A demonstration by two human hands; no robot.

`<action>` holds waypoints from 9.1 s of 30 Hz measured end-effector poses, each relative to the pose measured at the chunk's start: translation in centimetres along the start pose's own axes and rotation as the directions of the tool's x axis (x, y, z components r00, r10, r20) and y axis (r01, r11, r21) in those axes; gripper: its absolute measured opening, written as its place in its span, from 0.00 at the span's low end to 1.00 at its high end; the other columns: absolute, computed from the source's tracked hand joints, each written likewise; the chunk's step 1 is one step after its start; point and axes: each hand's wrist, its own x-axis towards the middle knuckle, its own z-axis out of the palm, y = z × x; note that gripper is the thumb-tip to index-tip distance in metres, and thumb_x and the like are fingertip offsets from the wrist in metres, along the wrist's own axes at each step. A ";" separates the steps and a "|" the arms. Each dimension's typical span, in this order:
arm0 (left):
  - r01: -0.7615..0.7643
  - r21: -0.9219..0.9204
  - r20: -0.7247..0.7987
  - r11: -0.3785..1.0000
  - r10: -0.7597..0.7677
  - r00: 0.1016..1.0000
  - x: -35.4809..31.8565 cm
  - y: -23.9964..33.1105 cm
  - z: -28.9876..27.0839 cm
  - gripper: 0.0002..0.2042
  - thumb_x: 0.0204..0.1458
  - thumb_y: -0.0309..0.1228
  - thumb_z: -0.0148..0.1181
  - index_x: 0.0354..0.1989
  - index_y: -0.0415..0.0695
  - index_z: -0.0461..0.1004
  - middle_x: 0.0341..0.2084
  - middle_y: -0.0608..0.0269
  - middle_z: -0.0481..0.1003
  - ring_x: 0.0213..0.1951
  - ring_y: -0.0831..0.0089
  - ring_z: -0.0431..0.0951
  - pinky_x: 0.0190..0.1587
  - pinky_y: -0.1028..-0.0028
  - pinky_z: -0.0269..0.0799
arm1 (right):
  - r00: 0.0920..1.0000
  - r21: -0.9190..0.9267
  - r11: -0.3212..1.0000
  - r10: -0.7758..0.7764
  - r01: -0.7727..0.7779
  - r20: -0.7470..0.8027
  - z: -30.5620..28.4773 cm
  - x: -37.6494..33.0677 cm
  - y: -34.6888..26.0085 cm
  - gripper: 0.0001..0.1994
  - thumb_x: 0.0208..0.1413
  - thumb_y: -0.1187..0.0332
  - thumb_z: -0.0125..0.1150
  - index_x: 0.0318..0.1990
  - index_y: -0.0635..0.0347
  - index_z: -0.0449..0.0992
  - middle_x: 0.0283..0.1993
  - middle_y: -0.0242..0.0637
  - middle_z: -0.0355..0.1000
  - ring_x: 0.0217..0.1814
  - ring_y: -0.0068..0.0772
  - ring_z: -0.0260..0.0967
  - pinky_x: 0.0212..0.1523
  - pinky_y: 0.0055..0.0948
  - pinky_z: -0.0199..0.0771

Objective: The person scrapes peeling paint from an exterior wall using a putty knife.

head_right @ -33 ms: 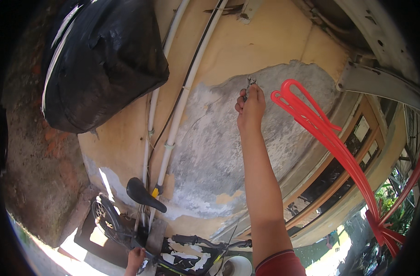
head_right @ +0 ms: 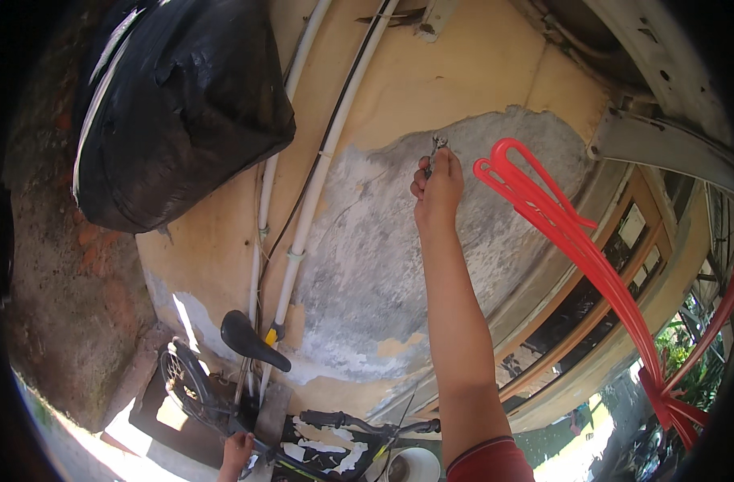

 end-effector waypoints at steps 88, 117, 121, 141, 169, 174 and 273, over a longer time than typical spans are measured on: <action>-0.047 0.171 0.117 0.984 0.027 0.993 -0.3 4.0 -1.2 0.22 0.62 0.46 0.49 0.38 0.34 0.77 0.28 0.36 0.76 0.34 0.39 0.77 0.37 0.51 0.70 | 0.904 -0.061 0.926 -0.377 0.373 -0.200 -1.4 8.0 -8.9 0.14 0.66 0.61 0.49 0.34 0.62 0.69 0.29 0.35 0.68 0.18 0.20 0.55 0.16 0.22 0.50; 0.002 0.173 0.131 0.985 -0.025 0.991 -1.4 1.9 -2.3 0.20 0.59 0.44 0.51 0.40 0.36 0.76 0.28 0.38 0.77 0.35 0.39 0.77 0.36 0.49 0.70 | 0.877 -0.091 0.876 -0.479 0.474 -0.046 -6.2 13.6 -14.7 0.08 0.65 0.64 0.52 0.37 0.59 0.68 0.29 0.33 0.66 0.20 0.20 0.56 0.16 0.22 0.50; -0.017 0.207 0.152 0.978 -0.015 0.988 -0.5 1.7 -1.7 0.20 0.60 0.45 0.51 0.42 0.38 0.76 0.33 0.36 0.77 0.40 0.38 0.76 0.40 0.49 0.70 | 0.938 -0.115 0.936 -0.342 0.333 -0.066 -4.9 12.0 -14.4 0.08 0.66 0.65 0.50 0.37 0.59 0.67 0.30 0.34 0.66 0.19 0.20 0.55 0.15 0.22 0.50; 0.139 0.208 0.178 0.968 -0.177 0.968 -2.0 1.1 -2.7 0.21 0.59 0.43 0.53 0.51 0.38 0.74 0.42 0.37 0.77 0.48 0.42 0.76 0.48 0.54 0.71 | 0.942 -0.165 0.964 -0.244 0.209 -0.230 -1.3 11.8 -17.2 0.16 0.61 0.53 0.60 0.34 0.55 0.69 0.25 0.31 0.67 0.18 0.20 0.56 0.15 0.21 0.50; -0.012 0.217 0.210 0.976 -0.034 0.977 -1.7 -1.4 -1.1 0.15 0.60 0.36 0.51 0.45 0.36 0.74 0.38 0.36 0.77 0.44 0.39 0.76 0.46 0.52 0.71 | 0.956 -0.219 0.970 -0.162 0.108 -0.246 -3.1 13.7 -19.8 0.11 0.60 0.59 0.63 0.34 0.53 0.71 0.22 0.28 0.66 0.16 0.17 0.56 0.14 0.20 0.50; 0.053 0.202 0.217 0.978 -0.098 0.971 -1.6 0.0 -1.5 0.17 0.61 0.38 0.50 0.46 0.36 0.75 0.37 0.35 0.76 0.43 0.39 0.76 0.45 0.53 0.71 | 0.975 -0.128 0.988 -0.107 0.083 -0.194 -3.1 14.1 -18.7 0.10 0.61 0.59 0.62 0.34 0.52 0.70 0.22 0.27 0.65 0.16 0.17 0.56 0.14 0.20 0.49; 0.034 0.074 -0.124 0.997 -0.025 0.992 -3.6 -5.9 0.9 0.13 0.54 0.35 0.59 0.25 0.37 0.74 0.21 0.45 0.76 0.28 0.45 0.78 0.31 0.55 0.72 | 0.988 -0.708 0.704 0.145 -0.059 0.061 -10.0 -13.9 -2.1 0.11 0.67 0.61 0.53 0.42 0.60 0.74 0.21 0.25 0.64 0.17 0.13 0.56 0.17 0.19 0.56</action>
